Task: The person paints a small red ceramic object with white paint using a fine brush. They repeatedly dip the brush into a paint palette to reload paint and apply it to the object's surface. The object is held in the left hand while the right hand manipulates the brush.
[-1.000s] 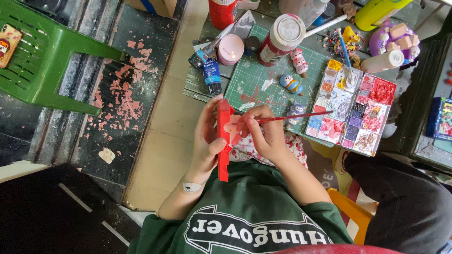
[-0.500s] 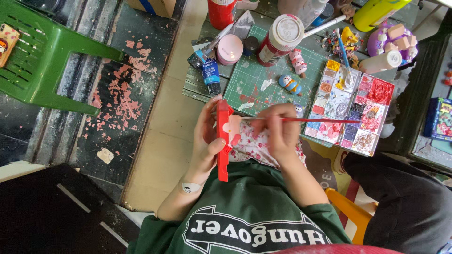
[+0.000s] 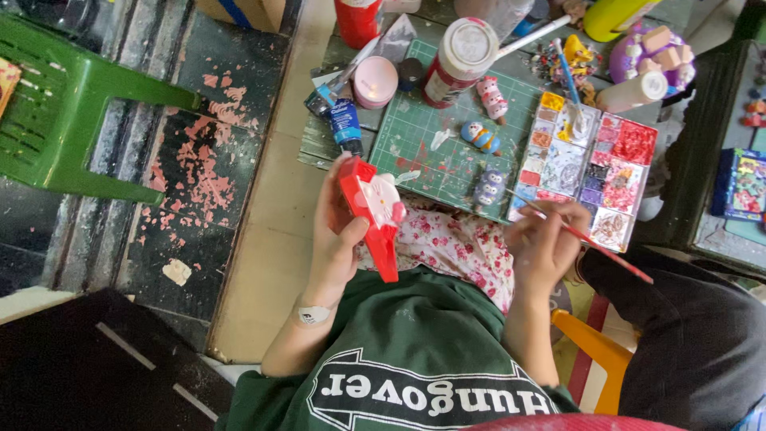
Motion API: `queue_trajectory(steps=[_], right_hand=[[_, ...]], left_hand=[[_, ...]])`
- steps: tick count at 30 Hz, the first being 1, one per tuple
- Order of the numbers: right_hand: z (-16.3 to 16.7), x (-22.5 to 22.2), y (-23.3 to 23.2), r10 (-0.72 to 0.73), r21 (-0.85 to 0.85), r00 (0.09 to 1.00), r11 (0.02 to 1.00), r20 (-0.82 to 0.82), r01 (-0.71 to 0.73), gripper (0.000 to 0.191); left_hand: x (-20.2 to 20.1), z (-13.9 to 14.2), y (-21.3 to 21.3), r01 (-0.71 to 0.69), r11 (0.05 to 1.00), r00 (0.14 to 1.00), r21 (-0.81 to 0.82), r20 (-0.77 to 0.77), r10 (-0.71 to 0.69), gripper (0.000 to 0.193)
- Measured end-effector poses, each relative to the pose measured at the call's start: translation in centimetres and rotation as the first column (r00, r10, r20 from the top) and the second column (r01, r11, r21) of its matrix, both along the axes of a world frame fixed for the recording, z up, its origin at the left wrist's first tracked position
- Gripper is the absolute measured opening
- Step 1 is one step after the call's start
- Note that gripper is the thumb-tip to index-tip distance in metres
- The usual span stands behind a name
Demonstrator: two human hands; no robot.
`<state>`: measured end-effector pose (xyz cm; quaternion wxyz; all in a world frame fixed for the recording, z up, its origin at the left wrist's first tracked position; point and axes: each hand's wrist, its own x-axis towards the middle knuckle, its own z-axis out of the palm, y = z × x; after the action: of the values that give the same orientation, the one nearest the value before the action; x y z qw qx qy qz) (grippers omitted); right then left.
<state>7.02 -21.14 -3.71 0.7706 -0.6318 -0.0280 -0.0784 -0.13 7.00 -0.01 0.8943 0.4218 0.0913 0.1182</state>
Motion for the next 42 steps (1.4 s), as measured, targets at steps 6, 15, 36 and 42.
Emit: queue_trajectory(steps=[6,15,36,42], right_hand=[[-2.6,-3.3,-8.7,-0.162,-0.096,0.987,0.983,-0.015,0.160,0.009],[-3.4,-3.5,-6.4,-0.158,-0.091,0.986,0.984,-0.044,0.154,0.008],[-4.0,-4.6,-2.1,0.085,0.062,0.982,0.995,-0.167,-0.075,0.007],[-4.2,-4.8,-1.4,0.086,0.018,0.977,0.996,-0.197,-0.084,0.010]], left_hand=[[0.7,-2.0,0.3,-0.034,0.994,0.999,0.099,0.010,0.034,0.095],[1.1,-2.1,-1.3,0.043,0.976,0.999,0.214,0.022,-0.049,0.095],[0.7,-1.8,-2.0,0.098,0.946,0.994,0.307,0.019,-0.109,0.108],[0.5,-2.7,-2.0,0.088,0.957,0.995,0.276,0.020,-0.097,0.107]])
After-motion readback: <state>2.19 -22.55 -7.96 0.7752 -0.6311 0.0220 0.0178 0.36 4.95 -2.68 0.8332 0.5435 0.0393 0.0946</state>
